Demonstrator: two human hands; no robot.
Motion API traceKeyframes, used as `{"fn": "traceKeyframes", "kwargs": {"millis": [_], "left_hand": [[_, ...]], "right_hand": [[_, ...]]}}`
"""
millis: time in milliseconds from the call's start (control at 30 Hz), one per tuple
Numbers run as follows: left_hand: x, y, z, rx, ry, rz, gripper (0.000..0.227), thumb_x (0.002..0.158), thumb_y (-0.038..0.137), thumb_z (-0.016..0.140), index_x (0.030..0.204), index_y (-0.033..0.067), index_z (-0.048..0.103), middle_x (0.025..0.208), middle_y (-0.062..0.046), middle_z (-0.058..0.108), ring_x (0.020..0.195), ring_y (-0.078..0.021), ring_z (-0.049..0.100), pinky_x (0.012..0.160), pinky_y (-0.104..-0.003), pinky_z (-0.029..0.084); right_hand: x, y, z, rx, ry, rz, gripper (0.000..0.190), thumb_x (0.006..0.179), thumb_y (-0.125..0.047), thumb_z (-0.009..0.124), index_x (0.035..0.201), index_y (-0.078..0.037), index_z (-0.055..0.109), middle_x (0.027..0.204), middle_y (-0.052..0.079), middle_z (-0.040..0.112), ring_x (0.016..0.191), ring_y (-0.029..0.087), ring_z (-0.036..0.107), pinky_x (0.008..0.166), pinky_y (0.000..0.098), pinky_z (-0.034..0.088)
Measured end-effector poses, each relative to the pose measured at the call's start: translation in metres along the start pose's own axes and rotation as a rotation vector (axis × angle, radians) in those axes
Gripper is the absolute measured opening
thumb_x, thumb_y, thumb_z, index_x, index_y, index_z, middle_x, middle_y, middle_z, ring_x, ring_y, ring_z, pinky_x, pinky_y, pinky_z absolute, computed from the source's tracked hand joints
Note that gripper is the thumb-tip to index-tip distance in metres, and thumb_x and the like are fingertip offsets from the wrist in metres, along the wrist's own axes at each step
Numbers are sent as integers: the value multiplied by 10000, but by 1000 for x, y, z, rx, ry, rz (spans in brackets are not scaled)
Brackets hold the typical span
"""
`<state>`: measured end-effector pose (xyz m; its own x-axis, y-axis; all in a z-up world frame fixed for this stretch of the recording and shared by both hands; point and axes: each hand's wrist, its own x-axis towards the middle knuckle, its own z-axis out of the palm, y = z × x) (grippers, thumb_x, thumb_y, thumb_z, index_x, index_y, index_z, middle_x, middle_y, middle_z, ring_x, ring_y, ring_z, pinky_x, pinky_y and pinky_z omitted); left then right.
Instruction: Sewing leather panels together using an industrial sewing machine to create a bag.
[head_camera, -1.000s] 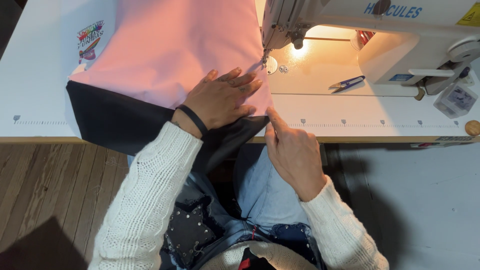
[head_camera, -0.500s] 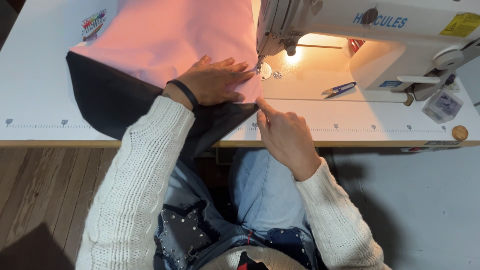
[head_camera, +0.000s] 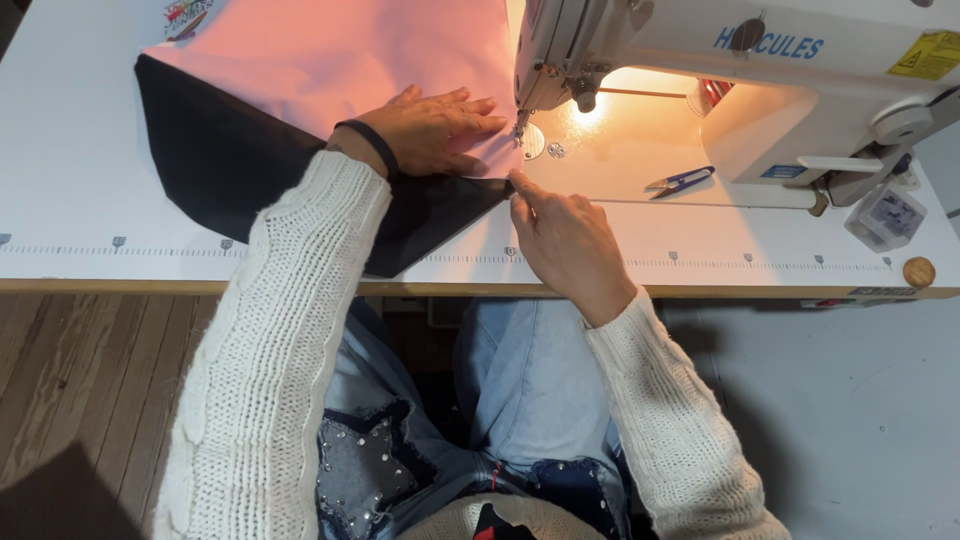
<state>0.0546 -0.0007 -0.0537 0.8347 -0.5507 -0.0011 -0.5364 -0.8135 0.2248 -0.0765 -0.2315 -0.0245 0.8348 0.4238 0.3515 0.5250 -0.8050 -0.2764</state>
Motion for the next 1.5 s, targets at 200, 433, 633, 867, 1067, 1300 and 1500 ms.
{"fn": "traceKeyframes", "kwargs": {"millis": [200,433,633,867,1067,1300,1500], "left_hand": [[-3,5,-10,-20,-33,-70,752,890,644,610,1563,356,438,1706,115,301,1580,-204,212,1229,-689,147],[7,-2,-6,36,5,-48,742,887,640,638,1550,354,466,1688,121,338,1560,-195,252,1192,-657,190],[-11,42,34,230,313,-149,380,1012,522,581,1271,279,719,1343,14,705,1239,-260,651,1136,-696,311],[-42,85,65,265,675,-100,330,1032,415,605,1265,202,699,1210,-36,745,1133,-272,699,1098,-498,397],[-47,87,66,178,660,-39,291,1074,307,585,1296,152,692,1287,-90,717,1205,-341,673,1127,-517,387],[-56,95,54,257,686,-50,250,1061,330,600,1234,197,720,1231,-42,755,1176,-281,696,1141,-476,386],[-61,99,51,222,793,-67,304,1074,353,594,1215,129,743,1174,-76,761,1162,-271,688,1174,-478,366]], "right_hand": [[7,1,3,-17,-3,-9,416,1009,-182,531,1355,-17,695,729,275,733,528,406,695,554,480,531],[10,-2,1,-20,-40,6,454,1015,-174,503,1427,-25,620,739,232,746,605,412,719,584,484,517],[21,-6,-7,-31,-332,234,523,1060,-384,338,1518,-238,543,925,262,762,1089,523,683,970,642,497],[18,-17,-16,-76,-345,216,537,1064,-340,373,1556,-164,499,1047,344,738,1144,563,650,1000,673,475],[6,-17,-20,-8,-304,272,544,1050,-384,378,1557,-231,503,864,200,776,1089,500,686,960,627,495],[1,-13,-16,-14,-276,252,547,1047,-395,389,1550,-213,508,817,186,770,1068,493,697,960,617,498],[-19,1,-15,882,255,501,341,1063,-196,478,1230,-95,757,556,-109,304,462,13,361,376,157,292]]}}
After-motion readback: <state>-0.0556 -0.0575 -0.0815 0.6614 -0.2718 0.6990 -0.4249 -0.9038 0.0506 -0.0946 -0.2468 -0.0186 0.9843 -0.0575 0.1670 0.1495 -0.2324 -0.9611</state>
